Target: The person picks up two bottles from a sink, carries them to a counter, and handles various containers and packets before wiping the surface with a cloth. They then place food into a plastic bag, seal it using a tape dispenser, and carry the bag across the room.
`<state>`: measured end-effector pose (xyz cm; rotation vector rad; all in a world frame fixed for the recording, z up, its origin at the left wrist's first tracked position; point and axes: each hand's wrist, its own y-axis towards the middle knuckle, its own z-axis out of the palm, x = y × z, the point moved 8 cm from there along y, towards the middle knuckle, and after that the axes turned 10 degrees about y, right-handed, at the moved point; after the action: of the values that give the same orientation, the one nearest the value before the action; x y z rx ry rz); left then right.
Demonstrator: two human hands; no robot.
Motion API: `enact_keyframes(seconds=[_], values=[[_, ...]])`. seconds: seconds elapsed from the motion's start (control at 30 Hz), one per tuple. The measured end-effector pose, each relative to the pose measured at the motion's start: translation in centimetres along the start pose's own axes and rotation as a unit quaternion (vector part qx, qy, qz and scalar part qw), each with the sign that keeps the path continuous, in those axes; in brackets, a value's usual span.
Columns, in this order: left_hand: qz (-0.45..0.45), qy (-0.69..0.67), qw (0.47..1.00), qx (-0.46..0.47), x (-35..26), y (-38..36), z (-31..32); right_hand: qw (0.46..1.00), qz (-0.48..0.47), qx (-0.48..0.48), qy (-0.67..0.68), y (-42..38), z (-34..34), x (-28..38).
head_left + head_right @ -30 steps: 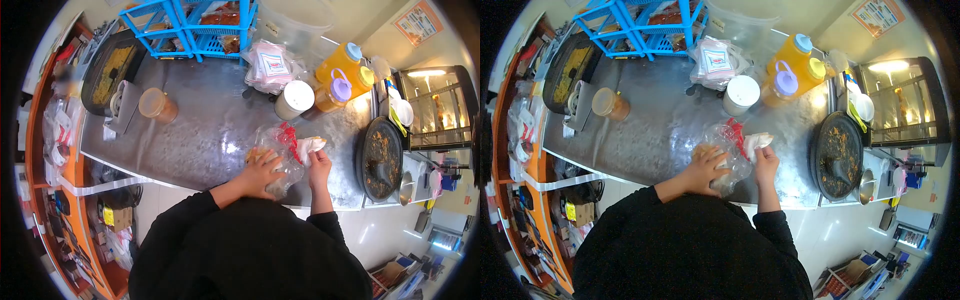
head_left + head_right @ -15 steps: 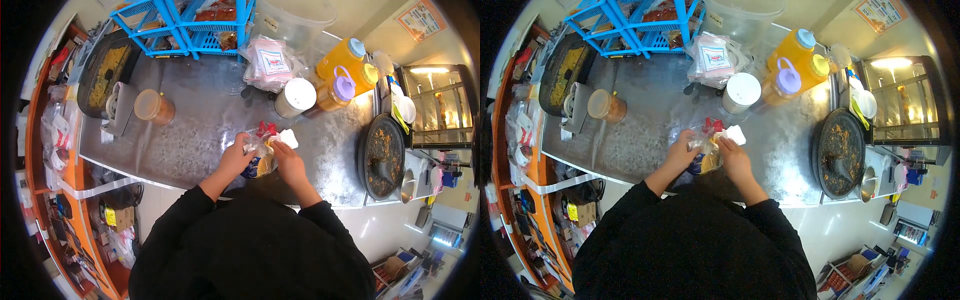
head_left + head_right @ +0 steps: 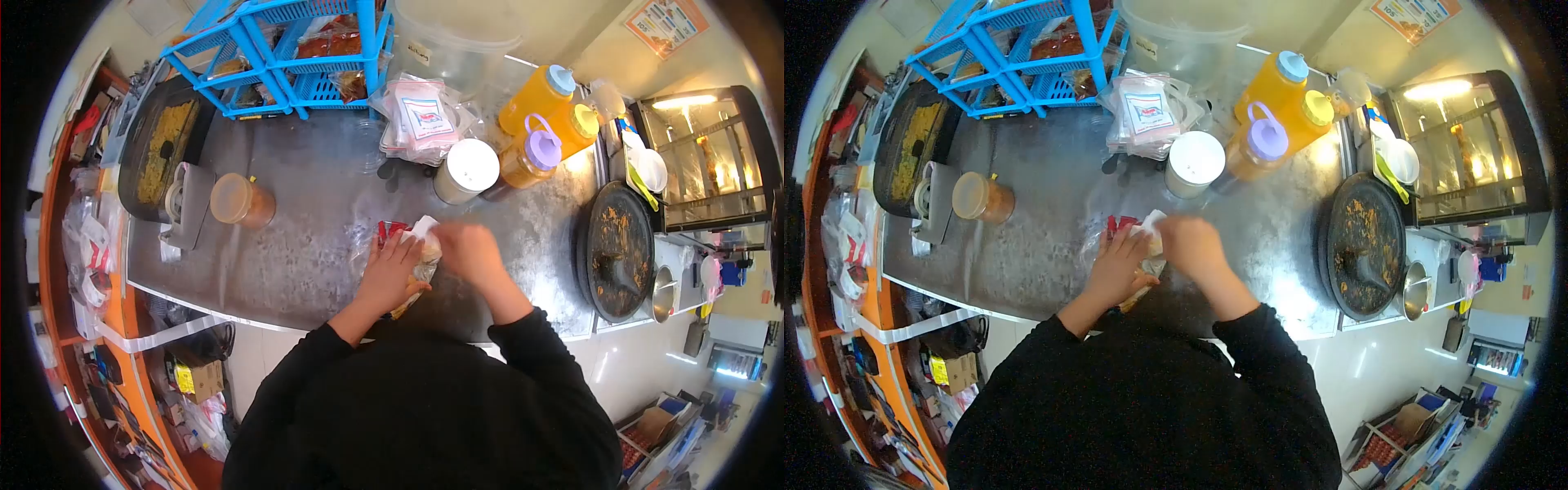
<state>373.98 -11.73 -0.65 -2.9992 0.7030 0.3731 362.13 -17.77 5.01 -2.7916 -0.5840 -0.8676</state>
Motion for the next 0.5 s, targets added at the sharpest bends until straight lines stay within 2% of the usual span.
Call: enact_keyframes(seconds=[0.07,0.13,0.23,0.27,0.5], values=[[0.008,0.013,1.000,-0.005,-0.3,-0.3,0.2,0.987,0.009,-0.154,0.044,0.8,-5.7,0.8],[0.004,0.015,1.000,0.001,-0.5,-0.2,-0.1,0.972,0.028,-0.229,0.044,2.2,-8.7,1.3],[0.005,0.011,1.000,-0.001,-0.5,-0.1,-0.4,0.971,0.102,-0.213,-0.037,4.4,-8.9,0.2],[0.006,0.007,1.000,-0.003,-0.5,-0.1,-0.4,0.975,0.147,-0.157,-0.061,5.0,-8.0,-1.0],[0.011,-0.002,1.000,-0.012,-0.5,-0.4,-0.1,0.974,0.191,-0.044,-0.111,1.2,-8.0,-0.4]])
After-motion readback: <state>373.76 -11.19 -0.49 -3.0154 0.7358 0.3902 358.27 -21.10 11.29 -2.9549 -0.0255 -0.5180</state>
